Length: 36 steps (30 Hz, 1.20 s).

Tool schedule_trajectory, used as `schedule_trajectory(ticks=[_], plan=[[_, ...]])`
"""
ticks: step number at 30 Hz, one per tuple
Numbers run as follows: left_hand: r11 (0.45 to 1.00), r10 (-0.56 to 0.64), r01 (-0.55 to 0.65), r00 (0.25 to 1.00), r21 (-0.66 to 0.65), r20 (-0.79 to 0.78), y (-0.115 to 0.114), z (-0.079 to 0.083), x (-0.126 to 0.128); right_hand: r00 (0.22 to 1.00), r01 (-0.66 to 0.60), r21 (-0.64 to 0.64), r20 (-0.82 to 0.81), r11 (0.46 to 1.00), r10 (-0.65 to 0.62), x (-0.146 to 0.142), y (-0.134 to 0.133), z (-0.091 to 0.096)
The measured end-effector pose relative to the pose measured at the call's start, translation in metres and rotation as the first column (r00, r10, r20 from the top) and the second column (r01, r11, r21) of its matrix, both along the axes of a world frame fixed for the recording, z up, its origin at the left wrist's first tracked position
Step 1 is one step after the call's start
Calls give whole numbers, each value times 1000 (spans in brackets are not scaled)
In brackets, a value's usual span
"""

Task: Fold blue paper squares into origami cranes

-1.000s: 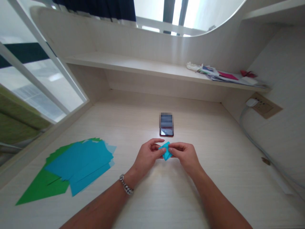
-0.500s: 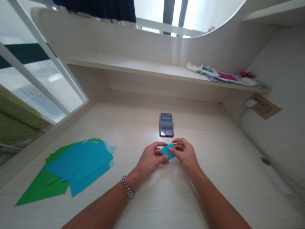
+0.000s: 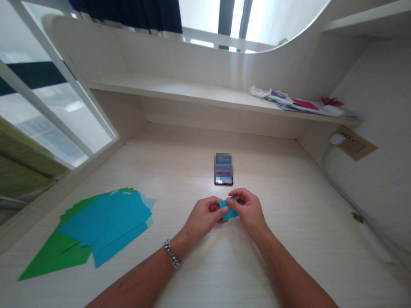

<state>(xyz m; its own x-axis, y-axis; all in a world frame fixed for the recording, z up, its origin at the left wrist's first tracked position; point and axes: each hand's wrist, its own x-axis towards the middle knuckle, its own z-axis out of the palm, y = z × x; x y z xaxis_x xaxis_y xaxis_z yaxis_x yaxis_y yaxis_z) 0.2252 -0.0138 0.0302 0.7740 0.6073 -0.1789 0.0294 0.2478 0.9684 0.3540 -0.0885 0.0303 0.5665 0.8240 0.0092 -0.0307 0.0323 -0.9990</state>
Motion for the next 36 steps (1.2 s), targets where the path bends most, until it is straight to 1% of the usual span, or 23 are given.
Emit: schedule_trajectory(ticks=[2, 5, 7, 10, 12, 16, 19, 21, 23, 25, 28, 31, 36], plan=[[1000, -12, 12, 1000, -20, -2, 0, -2, 0, 1000, 0, 6, -24, 1000, 0, 0, 0, 0], [1000, -2, 2, 1000, 26, -14, 2, -2, -1, 998, -56, -22, -40, 998, 55, 3, -1, 1], [997, 14, -13, 1000, 77, -13, 3, -1, -1, 996, -86, -64, -5, 994, 86, 5, -1, 0], [994, 33, -32, 999, 104, -6, 3, -1, -1, 995, -55, -100, 73, 993, 62, 8, -2, 0], [991, 47, -46, 999, 125, -4, 4, -1, -2, 996, -27, -81, 84, 996, 34, 9, -2, 0], [963, 102, -96, 995, 253, -10, 6, 0, -4, 997, -69, -31, -21, 997, 68, 9, -2, 0], [963, 107, -108, 994, 247, 18, 7, 2, -6, 998, -38, 22, -41, 999, 39, 9, -1, -2], [966, 101, -107, 994, 235, 38, 8, 2, -6, 1000, 9, 58, -25, 998, -7, 9, 0, -3], [964, 105, -111, 994, 240, 41, 9, 2, -6, 1000, 14, 61, -17, 998, -13, 10, -1, -3], [958, 120, -121, 993, 260, 21, 10, 1, -6, 1000, -20, 32, 11, 999, 20, 11, -2, -2], [940, 133, -119, 991, 320, -22, 11, 2, -7, 989, -81, -26, 121, 996, 83, 11, -3, 1], [925, 135, -116, 990, 361, -28, 10, 4, -9, 976, -79, -31, 199, 996, 84, 11, -3, 2], [910, 136, -110, 990, 400, -37, 12, 4, -9, 982, -29, 4, 188, 1000, 28, 11, -2, 2]])
